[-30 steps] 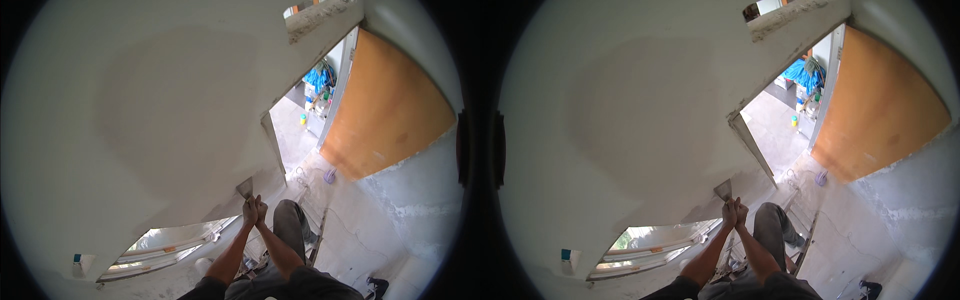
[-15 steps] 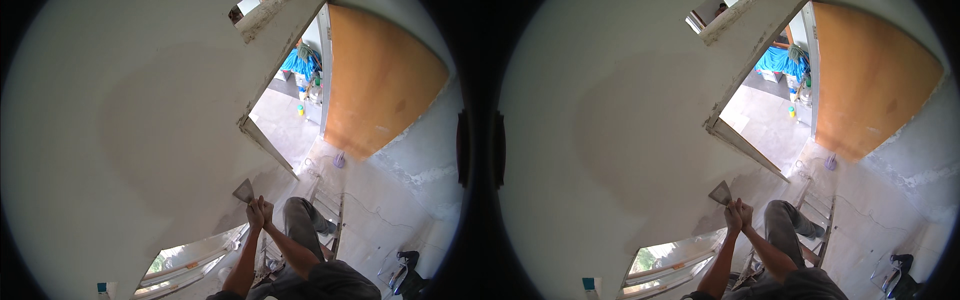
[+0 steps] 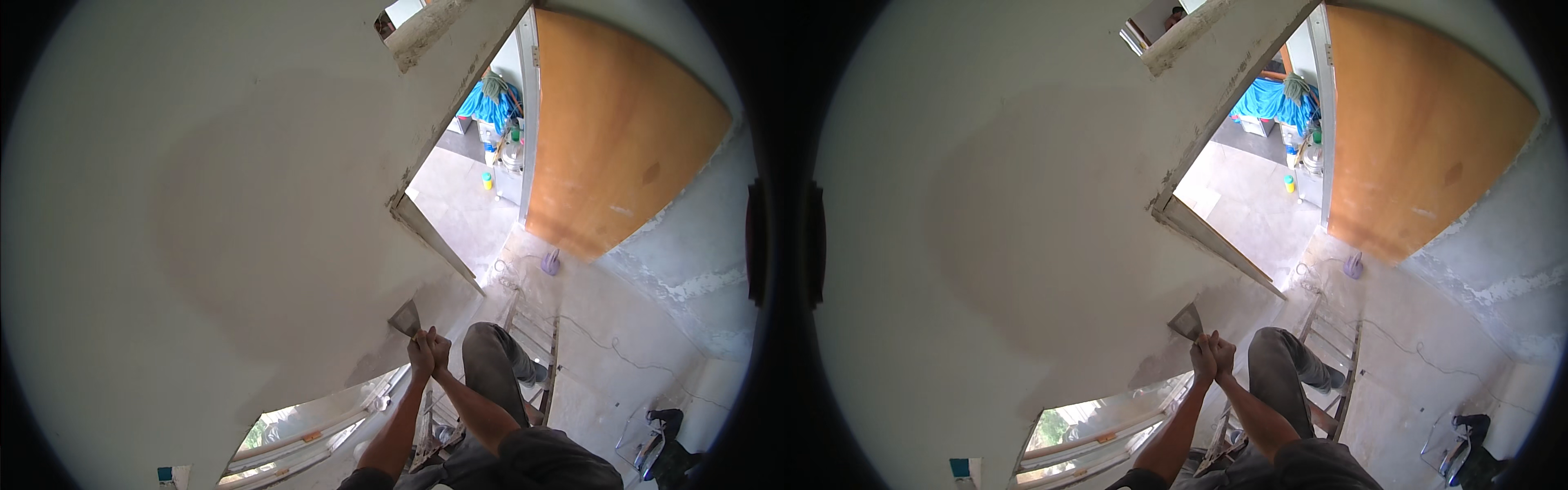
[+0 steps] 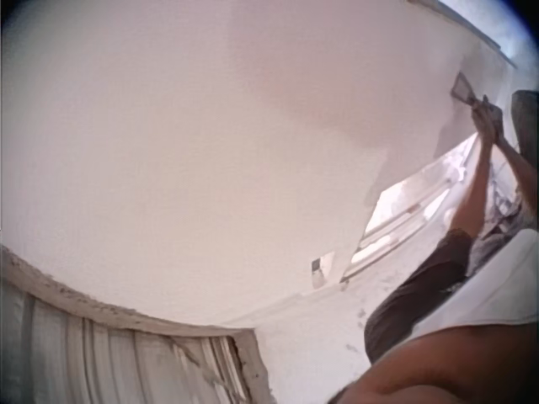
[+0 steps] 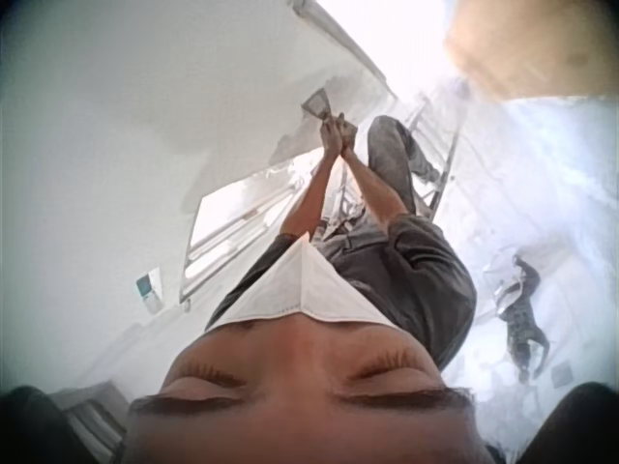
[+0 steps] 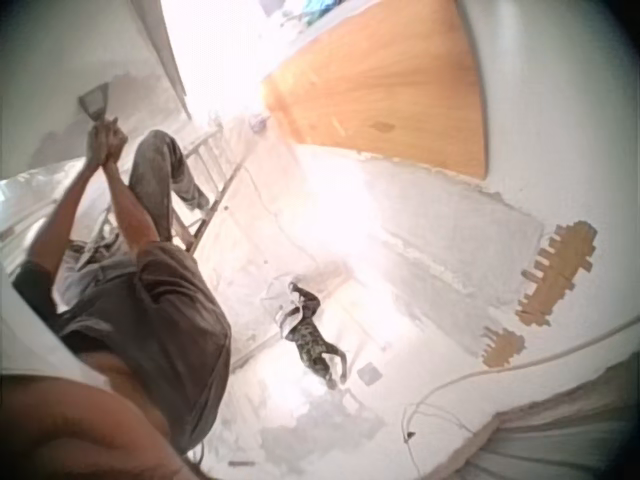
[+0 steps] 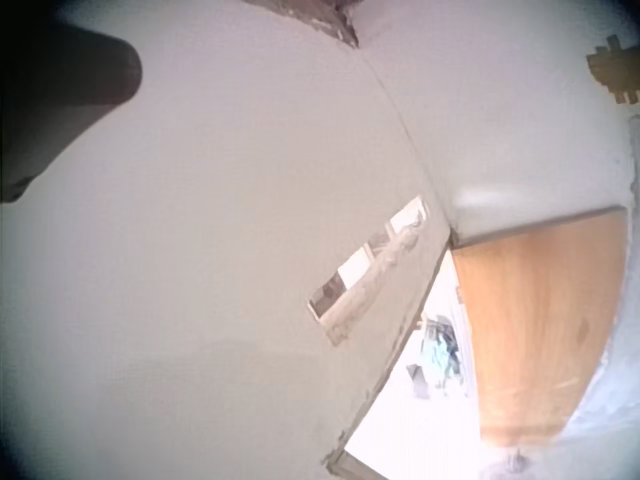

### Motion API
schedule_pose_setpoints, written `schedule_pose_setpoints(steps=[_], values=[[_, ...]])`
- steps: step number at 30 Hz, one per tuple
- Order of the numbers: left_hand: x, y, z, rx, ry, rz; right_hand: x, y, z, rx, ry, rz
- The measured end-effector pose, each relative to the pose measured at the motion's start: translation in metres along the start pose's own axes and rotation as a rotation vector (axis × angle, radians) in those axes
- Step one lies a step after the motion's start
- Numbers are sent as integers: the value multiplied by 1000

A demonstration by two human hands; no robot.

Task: The person applies a patching compound to an interior wall using a putty knife while standing on a ladder. They scrape and smooth the surface around window frames and upper wall sections.

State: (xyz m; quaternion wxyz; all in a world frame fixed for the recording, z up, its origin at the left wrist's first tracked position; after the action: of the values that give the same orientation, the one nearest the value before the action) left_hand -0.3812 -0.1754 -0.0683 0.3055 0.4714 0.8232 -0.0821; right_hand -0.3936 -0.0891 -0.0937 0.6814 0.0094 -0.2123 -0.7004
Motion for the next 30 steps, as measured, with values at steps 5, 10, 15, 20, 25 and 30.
schedule_pose_setpoints(steps=[5, 10, 15, 20, 25, 30], values=[[-5, -13, 1, -32, 277, 54, 15, -18, -6, -85, 37, 79], [-9, -1, -10, 56, 94, -51, 6, -13, -19, -49, -36, -17], [-25, -7, -64, 136, -65, -62, 16, -18, -25, -52, 127, 103], [-16, 5, 0, 40, 117, -93, 3, -6, -32, 31, 119, 15], [-45, 2, -28, 29, 278, -231, 32, -12, 32, -86, 39, 226], [-42, 20, -9, 7, 112, -226, 30, 10, -7, -39, 92, 221]])
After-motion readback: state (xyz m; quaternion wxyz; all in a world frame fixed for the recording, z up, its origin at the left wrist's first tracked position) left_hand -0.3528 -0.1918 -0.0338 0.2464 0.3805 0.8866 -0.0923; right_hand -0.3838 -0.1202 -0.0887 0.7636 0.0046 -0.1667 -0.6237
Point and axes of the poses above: each hand's wrist, its own y-axis away from the middle knuckle, its own x-axis out of the palm, z = x × y, the point moved 9 cm from there along -y, towards the middle knuckle, and after that the axes turned 8 degrees about -y, right-handed, at the moved point
